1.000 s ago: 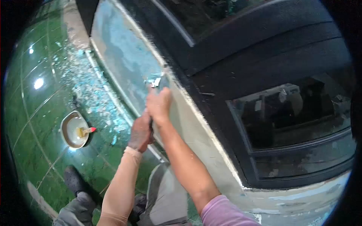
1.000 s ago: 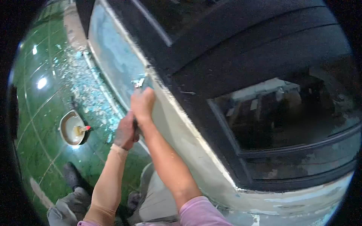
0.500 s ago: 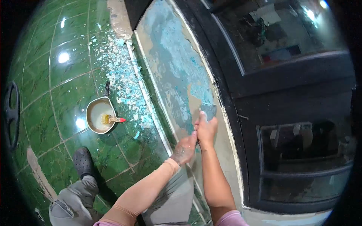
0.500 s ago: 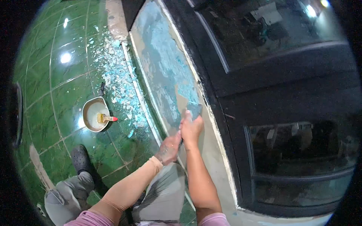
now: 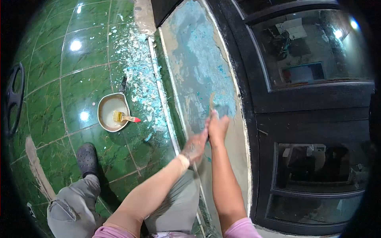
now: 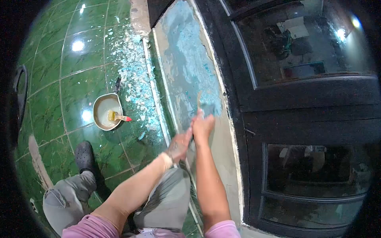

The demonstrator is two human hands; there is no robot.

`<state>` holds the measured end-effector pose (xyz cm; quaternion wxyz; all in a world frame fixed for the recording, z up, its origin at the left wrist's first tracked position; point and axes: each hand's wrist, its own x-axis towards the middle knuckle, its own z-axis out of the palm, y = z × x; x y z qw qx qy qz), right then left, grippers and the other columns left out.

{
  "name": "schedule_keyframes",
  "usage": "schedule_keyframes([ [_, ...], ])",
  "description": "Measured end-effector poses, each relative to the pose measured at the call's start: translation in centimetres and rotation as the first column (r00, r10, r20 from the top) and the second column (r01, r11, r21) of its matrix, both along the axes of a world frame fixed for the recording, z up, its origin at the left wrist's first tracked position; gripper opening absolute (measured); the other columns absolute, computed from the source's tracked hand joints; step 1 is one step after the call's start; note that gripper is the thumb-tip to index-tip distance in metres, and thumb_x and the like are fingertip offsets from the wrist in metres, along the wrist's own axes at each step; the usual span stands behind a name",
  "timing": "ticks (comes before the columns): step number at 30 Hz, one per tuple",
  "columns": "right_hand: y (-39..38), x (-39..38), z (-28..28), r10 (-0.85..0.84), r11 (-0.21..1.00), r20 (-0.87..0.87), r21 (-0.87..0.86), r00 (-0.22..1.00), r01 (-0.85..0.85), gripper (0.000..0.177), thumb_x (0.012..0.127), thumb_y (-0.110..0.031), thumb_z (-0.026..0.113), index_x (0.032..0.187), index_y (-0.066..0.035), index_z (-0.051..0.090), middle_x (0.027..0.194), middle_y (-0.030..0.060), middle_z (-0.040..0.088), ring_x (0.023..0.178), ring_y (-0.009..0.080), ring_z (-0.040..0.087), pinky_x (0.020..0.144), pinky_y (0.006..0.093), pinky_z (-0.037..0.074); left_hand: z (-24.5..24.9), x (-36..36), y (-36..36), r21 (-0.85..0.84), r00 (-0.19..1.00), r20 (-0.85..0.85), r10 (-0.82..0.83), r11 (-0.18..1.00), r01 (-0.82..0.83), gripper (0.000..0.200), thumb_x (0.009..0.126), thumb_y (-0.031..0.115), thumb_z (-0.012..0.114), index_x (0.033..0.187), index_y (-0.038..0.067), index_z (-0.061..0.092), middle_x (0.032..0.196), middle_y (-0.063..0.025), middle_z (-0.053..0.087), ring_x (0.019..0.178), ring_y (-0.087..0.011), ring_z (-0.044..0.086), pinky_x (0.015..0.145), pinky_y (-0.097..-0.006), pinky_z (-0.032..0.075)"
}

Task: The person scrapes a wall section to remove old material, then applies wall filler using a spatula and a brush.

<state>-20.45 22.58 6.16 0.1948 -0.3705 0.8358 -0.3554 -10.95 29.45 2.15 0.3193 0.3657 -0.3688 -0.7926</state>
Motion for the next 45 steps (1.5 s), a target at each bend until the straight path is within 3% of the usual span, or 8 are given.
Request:
schedule_keyframes([
  [4, 1.8, -0.3, -1.6, -0.04, 0.999, 0.03, 0.011, 0.999, 0.04, 0.02, 0.095, -0.018, 0.06, 0.086, 0.001, 0.057, 0.063, 0.0064, 0.059, 0.049, 0.0139, 0.054, 0.043, 0.0302, 0.041, -0.8, 0.7, -0.4, -0.098, 0.981, 0.114, -0.154, 0.981, 0.165, 0.058, 0.103, 0.05, 0.025, 0.14, 0.01, 0.045, 0.114, -0.0247, 0.063, 0.097, -0.0369, 0.064, 0.088, -0.0415, 0.049],
  [8, 5.7, -2.0, -2.1, -0.102, 0.992, 0.09, 0.084, 0.991, 0.095, 0.018, 0.094, -0.017, 0.06, 0.087, 0.0, 0.057, 0.062, 0.006, 0.058, 0.047, 0.0139, 0.053, 0.042, 0.0303, 0.041, -5.0, -2.9, 3.8, -0.406, 0.992, 0.032, 0.124, 0.908, -0.101, 0.06, 0.101, 0.052, 0.032, 0.134, 0.005, 0.046, 0.071, -0.0152, 0.055, 0.061, -0.0286, 0.058, 0.058, -0.0391, 0.047],
  [14, 4.9, -2.5, -4.0, 0.01, 0.998, -0.174, 0.066, 0.985, 0.001, 0.028, 0.093, -0.019, 0.06, 0.075, 0.002, 0.06, 0.055, 0.0106, 0.059, 0.045, 0.0208, 0.057, 0.046, 0.0391, 0.045, -2.8, -0.3, 1.6, 0.237, 0.963, -0.02, -0.269, 0.934, 0.266, 0.053, 0.1, 0.048, 0.035, 0.113, 0.002, 0.058, 0.088, -0.0191, 0.062, 0.071, -0.028, 0.064, 0.057, -0.0394, 0.05],
  [19, 6.2, -3.3, -4.8, -0.018, 0.997, -0.07, 0.069, 0.997, 0.023, 0.029, 0.091, -0.023, 0.061, 0.08, 0.005, 0.062, 0.057, 0.0137, 0.061, 0.051, 0.0268, 0.06, 0.052, 0.0437, 0.046, -5.3, -3.0, 4.4, -0.483, 0.976, 0.195, 0.096, 0.876, 0.01, 0.038, 0.098, 0.021, 0.038, 0.132, 0.007, 0.047, 0.106, -0.0226, 0.063, 0.103, -0.0356, 0.061, 0.086, -0.0452, 0.048],
  [32, 0.3, -1.0, -7.8, -0.029, 1.0, -0.147, 0.002, 0.989, 0.03, 0.028, 0.096, -0.02, 0.059, 0.075, -0.003, 0.057, 0.055, 0.0045, 0.056, 0.042, 0.0129, 0.051, 0.038, 0.0286, 0.039, -6.0, 1.1, -2.0, -0.224, 0.923, 0.338, -0.182, 0.937, 0.267, 0.048, 0.106, 0.038, 0.024, 0.139, 0.015, 0.05, 0.097, -0.0279, 0.064, 0.09, -0.0358, 0.066, 0.078, -0.0454, 0.049],
  [37, 2.4, -2.3, -7.7, -0.004, 0.993, -0.166, -0.117, 0.986, -0.015, 0.03, 0.093, -0.022, 0.061, 0.075, 0.002, 0.059, 0.058, 0.0109, 0.059, 0.048, 0.0208, 0.056, 0.046, 0.0376, 0.043, -7.5, -2.1, 2.0, -0.691, 0.957, 0.111, 0.27, 0.713, -0.121, 0.051, 0.1, 0.021, 0.035, 0.149, 0.009, 0.029, 0.119, -0.0303, 0.059, 0.105, -0.0407, 0.061, 0.092, -0.0454, 0.048],
  [41, -0.2, -0.7, -3.8, 0.018, 0.999, -0.253, -0.039, 0.967, -0.029, 0.038, 0.09, -0.03, 0.066, 0.075, 0.005, 0.06, 0.061, 0.0162, 0.06, 0.055, 0.0276, 0.058, 0.055, 0.0442, 0.046, -3.7, 1.0, -4.4, -0.243, 0.894, 0.309, -0.324, 0.882, 0.403, 0.053, 0.1, 0.017, 0.032, 0.151, 0.011, 0.025, 0.127, -0.0314, 0.054, 0.111, -0.0424, 0.059, 0.096, -0.0433, 0.047],
  [45, 0.5, 1.2, -3.6, -0.113, 0.989, -0.062, -0.103, 0.992, 0.106, 0.036, 0.091, -0.026, 0.066, 0.071, 0.003, 0.058, 0.059, 0.013, 0.059, 0.051, 0.0231, 0.056, 0.05, 0.0401, 0.044, -6.6, -0.5, 0.5, -0.566, 0.981, 0.148, 0.122, 0.824, -0.017, 0.048, 0.098, 0.014, 0.035, 0.145, 0.004, 0.034, 0.113, -0.0282, 0.061, 0.099, -0.0441, 0.061, 0.087, -0.046, 0.05],
])
